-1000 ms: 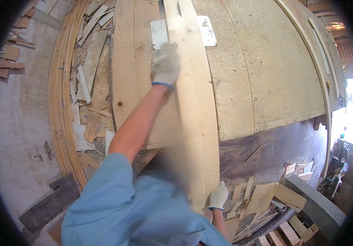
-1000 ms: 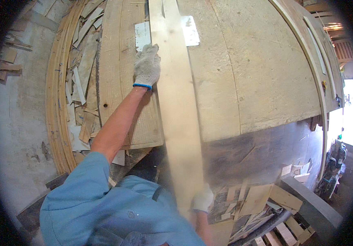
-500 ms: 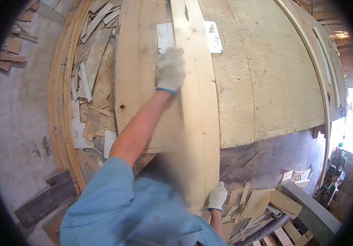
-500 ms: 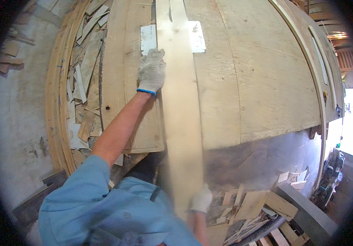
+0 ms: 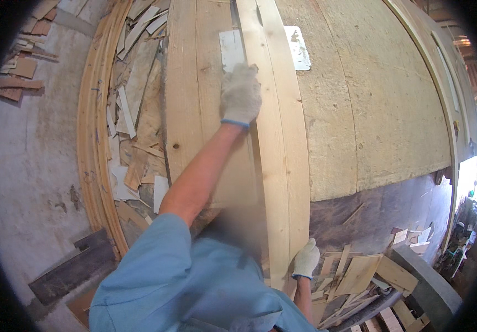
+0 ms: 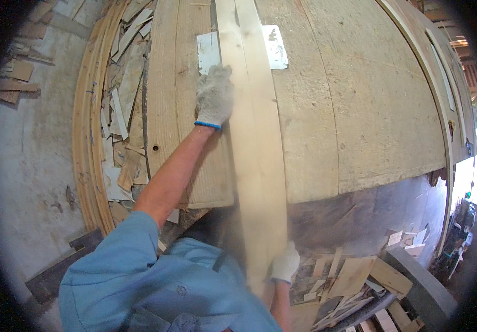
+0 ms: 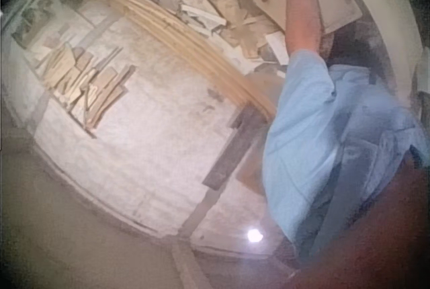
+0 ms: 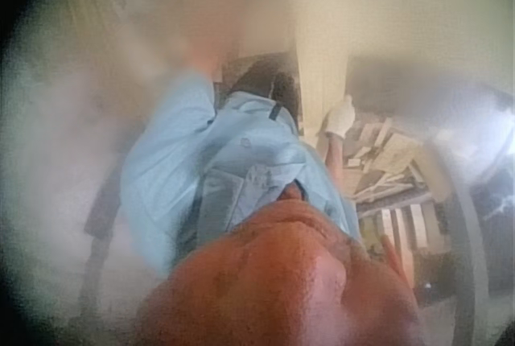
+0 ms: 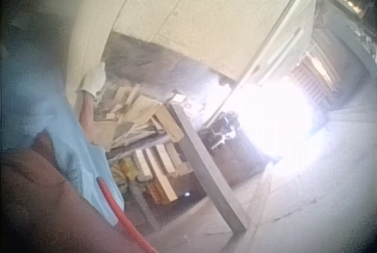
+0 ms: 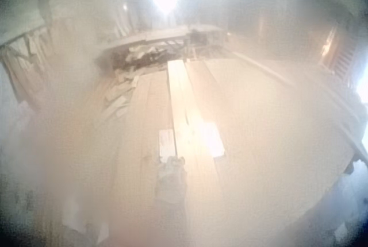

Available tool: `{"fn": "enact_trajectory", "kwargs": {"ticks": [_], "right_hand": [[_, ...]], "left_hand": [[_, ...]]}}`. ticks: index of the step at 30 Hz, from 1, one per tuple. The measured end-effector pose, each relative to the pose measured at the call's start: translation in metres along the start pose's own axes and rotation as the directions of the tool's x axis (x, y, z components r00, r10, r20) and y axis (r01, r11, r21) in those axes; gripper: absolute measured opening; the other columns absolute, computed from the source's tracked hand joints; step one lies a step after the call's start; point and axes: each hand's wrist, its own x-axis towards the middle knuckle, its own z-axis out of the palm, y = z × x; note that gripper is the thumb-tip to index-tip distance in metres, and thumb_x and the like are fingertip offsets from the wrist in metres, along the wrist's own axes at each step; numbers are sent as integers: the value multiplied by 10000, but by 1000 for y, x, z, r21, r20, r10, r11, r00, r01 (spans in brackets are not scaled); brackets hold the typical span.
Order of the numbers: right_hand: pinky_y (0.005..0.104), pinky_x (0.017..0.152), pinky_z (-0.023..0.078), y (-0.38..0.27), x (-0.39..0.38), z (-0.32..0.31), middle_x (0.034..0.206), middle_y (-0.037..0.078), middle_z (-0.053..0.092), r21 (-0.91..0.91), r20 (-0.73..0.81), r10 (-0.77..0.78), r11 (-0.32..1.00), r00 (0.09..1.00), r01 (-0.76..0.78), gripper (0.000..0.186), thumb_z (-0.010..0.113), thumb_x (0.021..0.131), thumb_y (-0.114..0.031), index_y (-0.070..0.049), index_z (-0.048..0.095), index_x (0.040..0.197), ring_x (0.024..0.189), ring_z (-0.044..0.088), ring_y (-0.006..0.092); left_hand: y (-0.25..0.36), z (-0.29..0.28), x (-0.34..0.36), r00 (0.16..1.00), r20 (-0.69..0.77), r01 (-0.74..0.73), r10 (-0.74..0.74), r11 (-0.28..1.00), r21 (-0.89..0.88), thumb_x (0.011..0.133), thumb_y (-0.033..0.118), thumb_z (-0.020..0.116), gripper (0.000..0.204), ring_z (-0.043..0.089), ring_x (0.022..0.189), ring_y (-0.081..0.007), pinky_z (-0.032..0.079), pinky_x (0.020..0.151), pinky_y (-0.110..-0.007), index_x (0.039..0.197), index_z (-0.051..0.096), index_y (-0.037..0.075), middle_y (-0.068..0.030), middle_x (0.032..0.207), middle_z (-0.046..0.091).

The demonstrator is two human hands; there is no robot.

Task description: The person feeds a long wooden plank through a table saw, guiding it with gloved hands to cut it into smaller pieces. The person repeatedly positions and pushes the plank through the saw, then removes the cut sections.

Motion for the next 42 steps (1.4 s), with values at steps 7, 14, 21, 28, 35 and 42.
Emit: {"fn": "enact_trajectory", "kwargs": {"ticks": [7, 14, 21, 28, 35, 42], "right_hand": [[609, 707, 473, -24, 23, -9, 839, 287, 696, 110, -7, 6, 994, 1000, -5, 509, 309, 1138, -308, 6, 645, 922, 820, 664, 496], [609, 705, 479, -56, 45, -12, 836, 291, 698, 42, -90, -38, 998, 995, 42, 544, 320, 1144, -333, 23, 645, 891, 823, 661, 504], [607, 722, 474, -72, 64, -18, 808, 287, 685, 142, -91, 28, 990, 995, -15, 552, 359, 1139, -339, 34, 631, 837, 811, 640, 520], [578, 729, 505, 33, -19, -14, 828, 256, 678, 66, 43, -8, 998, 999, 5, 103, 533, 957, -100, -38, 610, 929, 837, 674, 491], [557, 668, 512, 128, -140, 21, 801, 232, 697, 64, 110, 217, 972, 970, -225, 89, 580, 947, -96, -40, 636, 906, 780, 695, 472], [544, 657, 529, 123, -138, 39, 781, 236, 700, 19, 21, 261, 965, 965, -261, 65, 636, 928, -78, -15, 636, 910, 763, 712, 454]], "left_hand": [[6, -6, 1, 1000, 9, 30, -30, 999, -19, 926, 138, 573, 366, 607, 1056, -392, 475, 975, -507, 1276, 671, 91, -149, 1211, 638], [8, -8, 0, 998, 25, 52, -51, 999, -17, 924, 136, 589, 371, 608, 1092, -385, 473, 985, -508, 1284, 672, 93, -144, 1243, 639], [5, -6, 0, 998, 42, 57, -56, 998, -22, 930, 139, 592, 382, 611, 1111, -384, 465, 1004, -509, 1302, 672, 103, -145, 1273, 641], [3, -2, -2, 1000, -30, -10, 10, 1000, 25, 937, 157, 597, 346, 606, 1104, -356, 458, 1005, -492, 1272, 669, 107, -133, 1226, 627], [0, -1, -2, 999, -33, -26, 26, 1000, 8, 934, 189, 594, 335, 602, 1109, -348, 449, 1002, -490, 1246, 679, 99, -135, 1192, 631], [-10, 16, 2, 999, 5, -49, 49, 995, 88, 931, 200, 588, 352, 592, 1139, -353, 440, 1023, -497, 1250, 688, 90, -137, 1196, 642]]}}
